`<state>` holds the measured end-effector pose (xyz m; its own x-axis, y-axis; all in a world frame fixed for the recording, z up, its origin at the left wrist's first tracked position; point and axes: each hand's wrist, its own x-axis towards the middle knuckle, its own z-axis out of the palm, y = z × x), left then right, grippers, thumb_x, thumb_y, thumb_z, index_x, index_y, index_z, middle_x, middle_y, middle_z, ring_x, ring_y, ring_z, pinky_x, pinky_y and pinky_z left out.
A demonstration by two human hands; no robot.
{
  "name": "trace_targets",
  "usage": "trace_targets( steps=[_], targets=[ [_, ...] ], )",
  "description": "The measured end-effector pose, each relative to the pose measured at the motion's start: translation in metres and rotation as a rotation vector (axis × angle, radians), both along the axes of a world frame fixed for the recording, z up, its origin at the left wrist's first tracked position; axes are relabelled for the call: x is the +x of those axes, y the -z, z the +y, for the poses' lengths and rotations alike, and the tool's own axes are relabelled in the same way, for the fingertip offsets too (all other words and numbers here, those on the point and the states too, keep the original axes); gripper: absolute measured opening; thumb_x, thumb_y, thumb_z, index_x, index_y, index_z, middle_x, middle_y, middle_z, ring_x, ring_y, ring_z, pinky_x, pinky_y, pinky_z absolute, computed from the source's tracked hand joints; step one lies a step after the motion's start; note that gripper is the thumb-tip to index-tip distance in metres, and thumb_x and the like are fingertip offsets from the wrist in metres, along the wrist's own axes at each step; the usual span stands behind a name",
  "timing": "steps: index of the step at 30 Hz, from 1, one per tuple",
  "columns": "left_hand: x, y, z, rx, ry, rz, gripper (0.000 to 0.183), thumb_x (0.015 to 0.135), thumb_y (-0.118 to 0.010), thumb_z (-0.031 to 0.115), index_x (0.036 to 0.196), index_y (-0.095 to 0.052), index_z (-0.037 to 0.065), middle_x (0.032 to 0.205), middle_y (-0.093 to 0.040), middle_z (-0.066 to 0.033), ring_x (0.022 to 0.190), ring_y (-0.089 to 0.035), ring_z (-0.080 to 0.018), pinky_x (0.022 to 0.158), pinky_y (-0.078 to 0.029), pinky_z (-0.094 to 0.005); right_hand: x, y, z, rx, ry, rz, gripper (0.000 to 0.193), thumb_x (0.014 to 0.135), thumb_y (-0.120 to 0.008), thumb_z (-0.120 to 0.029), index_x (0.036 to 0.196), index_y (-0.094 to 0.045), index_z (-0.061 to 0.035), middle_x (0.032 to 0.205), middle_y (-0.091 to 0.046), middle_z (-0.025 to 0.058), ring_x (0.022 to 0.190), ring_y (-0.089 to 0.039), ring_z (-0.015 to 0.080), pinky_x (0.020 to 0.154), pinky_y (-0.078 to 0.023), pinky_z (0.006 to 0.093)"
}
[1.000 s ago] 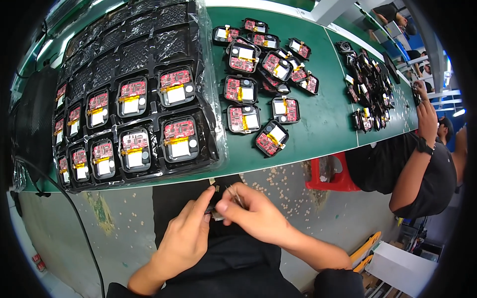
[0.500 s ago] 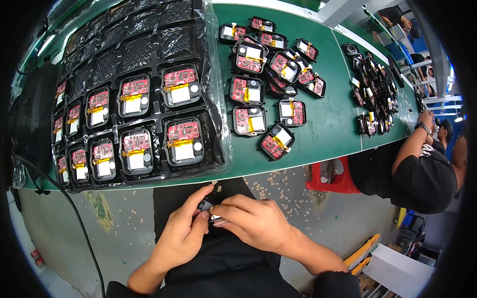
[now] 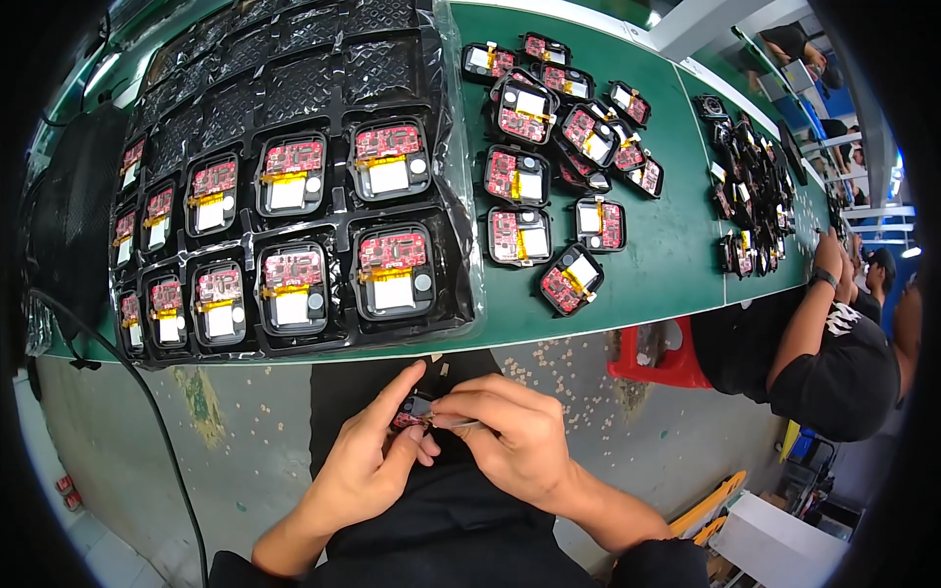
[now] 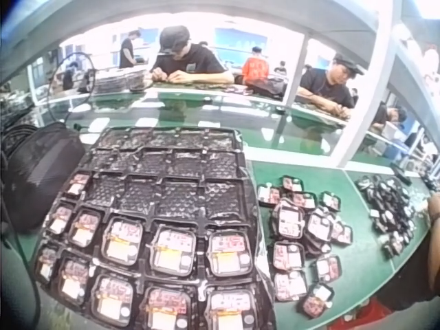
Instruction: Assembling small electronic devices by installing batteries and components into plastic casings using tweezers on a factory line.
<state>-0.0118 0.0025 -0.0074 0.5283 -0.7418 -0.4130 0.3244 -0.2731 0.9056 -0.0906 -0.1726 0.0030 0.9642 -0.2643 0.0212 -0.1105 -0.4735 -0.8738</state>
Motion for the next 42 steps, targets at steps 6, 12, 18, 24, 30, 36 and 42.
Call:
trace_targets(
  steps=[6, 12, 18, 24, 30, 36, 42],
  targets=[
    [-0.001, 0.000, -0.001, -0.051, 0.044, -0.045, 0.063, 0.101, -0.051, -0.005, 0.160, -0.029, 0.001, 0.124, -0.059, -0.0247, 0.087, -0.071, -0.0220, 0.080, -0.061, -0.0336, -0.002, 0.008, 0.014, -0.046, 0.090, -0.091, 0.020, 0.074, -0.081, 0.009, 0.092, -0.075, 0.0003, 0.087, -0.073, 0.0118, 0.071, -0.071, 0.0219, 0.060, -0.055, 0.0307],
    [-0.005, 0.003, -0.001, -0.049, -0.024, -0.081, 0.061, 0.099, -0.054, -0.007, 0.156, -0.034, -0.004, 0.106, -0.070, -0.0175, 0.086, -0.075, -0.0201, 0.080, -0.061, -0.0328, -0.001, 0.012, 0.015, -0.139, 0.131, -0.065, 0.019, 0.074, -0.082, 0.007, 0.091, -0.075, -0.0001, 0.086, -0.072, 0.0108, 0.071, -0.070, 0.0222, 0.058, -0.053, 0.0310],
    [-0.011, 0.006, -0.003, -0.033, -0.063, -0.112, 0.060, 0.099, -0.053, -0.008, 0.156, -0.034, -0.004, 0.106, -0.069, -0.0172, 0.088, -0.075, -0.0200, 0.080, -0.062, -0.0320, 0.002, 0.006, 0.018, -0.066, 0.193, 0.080, 0.013, 0.076, -0.082, 0.004, 0.087, -0.076, -0.0002, 0.087, -0.071, 0.0100, 0.071, -0.067, 0.0203, 0.061, -0.052, 0.0301],
    [-0.011, 0.007, -0.004, -0.033, -0.089, -0.120, 0.059, 0.099, -0.053, -0.009, 0.155, -0.036, -0.004, 0.105, -0.069, -0.0176, 0.089, -0.075, -0.0199, 0.080, -0.062, -0.0317, 0.002, 0.002, 0.018, -0.013, 0.187, 0.123, 0.010, 0.079, -0.081, 0.001, 0.088, -0.076, 0.0002, 0.087, -0.072, 0.0098, 0.071, -0.068, 0.0198, 0.063, -0.052, 0.0295],
    [-0.012, 0.008, -0.007, -0.043, -0.086, -0.159, 0.059, 0.099, -0.054, -0.008, 0.155, -0.037, -0.003, 0.109, -0.068, -0.0190, 0.089, -0.075, -0.0207, 0.081, -0.063, -0.0325, 0.001, 0.005, 0.016, 0.043, 0.224, 0.082, 0.009, 0.081, -0.079, 0.001, 0.088, -0.074, 0.0012, 0.085, -0.071, 0.0098, 0.070, -0.066, 0.0185, 0.063, -0.049, 0.0287],
    [-0.005, 0.006, -0.005, -0.032, -0.059, -0.217, 0.058, 0.098, -0.056, -0.008, 0.153, -0.041, -0.002, 0.111, -0.069, -0.0210, 0.091, -0.076, -0.0215, 0.080, -0.064, -0.0330, -0.001, 0.001, 0.013, 0.051, 0.239, 0.048, 0.010, 0.083, -0.078, 0.002, 0.090, -0.072, 0.0022, 0.085, -0.070, 0.0091, 0.068, -0.061, 0.0159, 0.062, -0.046, 0.0277],
    [-0.008, 0.006, -0.005, -0.028, -0.074, -0.178, 0.057, 0.098, -0.056, -0.008, 0.152, -0.041, -0.003, 0.104, -0.073, -0.0189, 0.091, -0.076, -0.0211, 0.080, -0.063, -0.0325, 0.000, 0.006, 0.015, 0.072, 0.234, 0.072, 0.009, 0.083, -0.077, 0.003, 0.089, -0.071, 0.0029, 0.087, -0.071, 0.0099, 0.070, -0.064, 0.0163, 0.064, -0.049, 0.0282]
  ],
)
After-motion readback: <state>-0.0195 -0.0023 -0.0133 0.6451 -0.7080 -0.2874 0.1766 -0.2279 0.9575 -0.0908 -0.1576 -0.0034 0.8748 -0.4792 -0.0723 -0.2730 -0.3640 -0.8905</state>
